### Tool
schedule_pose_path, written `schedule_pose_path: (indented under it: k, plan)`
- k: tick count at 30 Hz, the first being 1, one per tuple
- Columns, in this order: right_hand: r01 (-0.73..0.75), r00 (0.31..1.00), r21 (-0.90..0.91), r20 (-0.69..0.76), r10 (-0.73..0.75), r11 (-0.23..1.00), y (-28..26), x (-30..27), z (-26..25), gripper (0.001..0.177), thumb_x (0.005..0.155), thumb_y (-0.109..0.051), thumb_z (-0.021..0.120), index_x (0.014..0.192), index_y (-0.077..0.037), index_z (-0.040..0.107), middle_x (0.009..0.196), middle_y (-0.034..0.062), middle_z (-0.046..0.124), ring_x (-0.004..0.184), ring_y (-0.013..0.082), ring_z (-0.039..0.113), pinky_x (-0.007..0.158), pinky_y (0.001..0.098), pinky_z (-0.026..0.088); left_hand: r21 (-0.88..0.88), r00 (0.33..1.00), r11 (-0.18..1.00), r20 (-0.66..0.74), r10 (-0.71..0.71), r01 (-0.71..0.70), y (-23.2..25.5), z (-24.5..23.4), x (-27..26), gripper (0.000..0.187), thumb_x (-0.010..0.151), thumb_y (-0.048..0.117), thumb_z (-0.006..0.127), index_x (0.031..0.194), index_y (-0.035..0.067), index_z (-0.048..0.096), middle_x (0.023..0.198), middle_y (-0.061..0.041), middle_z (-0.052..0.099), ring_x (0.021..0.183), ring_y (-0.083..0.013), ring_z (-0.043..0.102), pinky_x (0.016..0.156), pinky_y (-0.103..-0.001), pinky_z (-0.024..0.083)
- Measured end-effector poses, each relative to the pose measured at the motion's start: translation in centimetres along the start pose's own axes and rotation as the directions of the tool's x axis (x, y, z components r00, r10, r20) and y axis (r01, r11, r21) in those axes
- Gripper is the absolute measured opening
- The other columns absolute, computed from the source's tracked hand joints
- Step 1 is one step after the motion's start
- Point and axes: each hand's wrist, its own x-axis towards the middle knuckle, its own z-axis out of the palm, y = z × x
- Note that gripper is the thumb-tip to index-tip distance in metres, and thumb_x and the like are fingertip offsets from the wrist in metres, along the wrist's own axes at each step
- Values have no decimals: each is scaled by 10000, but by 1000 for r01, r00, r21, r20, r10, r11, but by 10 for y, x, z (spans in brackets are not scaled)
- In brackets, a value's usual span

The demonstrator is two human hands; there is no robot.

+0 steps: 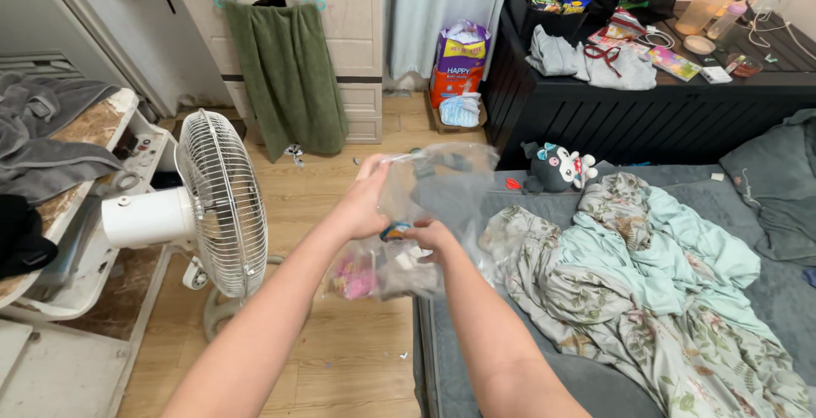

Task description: The person gathers diapers and a hat, places items into a plastic bag, and then arranges books and small objects on a shelf.

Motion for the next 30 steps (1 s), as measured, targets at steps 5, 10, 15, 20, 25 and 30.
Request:
schedule_pose_path:
  k: [5,10,15,20,25,30]
  plan:
    - [-88,995,-15,56,88,996,39,39,-12,717,805,-203,835,1458,-134,545,1376,119,536,1201,360,562,800,563,588,51,982,990,-132,134,-128,-22,1,8,958,596,-26,708,1498,-36,385,1539,-246,332,1388,-426,447,1115,-381,441]
    - [-63,955,-72,286,81,995,48,16,7,609,837,-201,809,1391,-119,569,1261,104,546,1083,319,554,741,517,564,-266,995,962,-66,-78,58,17,-44,16,910,631,9,726,1485,39,413,1531,-91,361,1106,-247,589,884,-310,523]
    - [-8,878,-282,457,141,959,50,-21,41,502,869,-199,783,1324,-104,594,1147,89,555,966,279,547,682,470,539,-511,999,859,-48,14,-36,79,-84,6,827,686,-16,675,1483,24,459,1503,-78,407,1087,-180,573,854,-282,535]
    - [156,887,-426,457,63,891,53,-18,92,397,901,-196,757,1257,-90,618,1032,74,565,848,238,539,623,424,514,-608,999,792,-24,48,-52,102,-111,-4,828,683,-42,637,1483,31,433,1514,-48,368,963,-157,598,706,-282,553]
    - [328,907,-495,402,-123,804,43,9,122,297,933,-194,731,1190,-75,642,917,59,574,731,197,532,563,378,489,-689,998,723,-22,65,-62,104,-119,-11,828,703,-42,623,1504,32,425,1519,-47,374,907,-170,579,694,-296,547]
    - [370,920,-429,291,-262,824,63,31,88,210,965,-192,705,1124,-60,666,803,44,584,613,156,525,504,332,464,-398,992,913,-117,47,-90,62,-102,-9,867,697,-13,673,1524,28,416,1512,-77,384,1034,-184,563,872,-291,519]
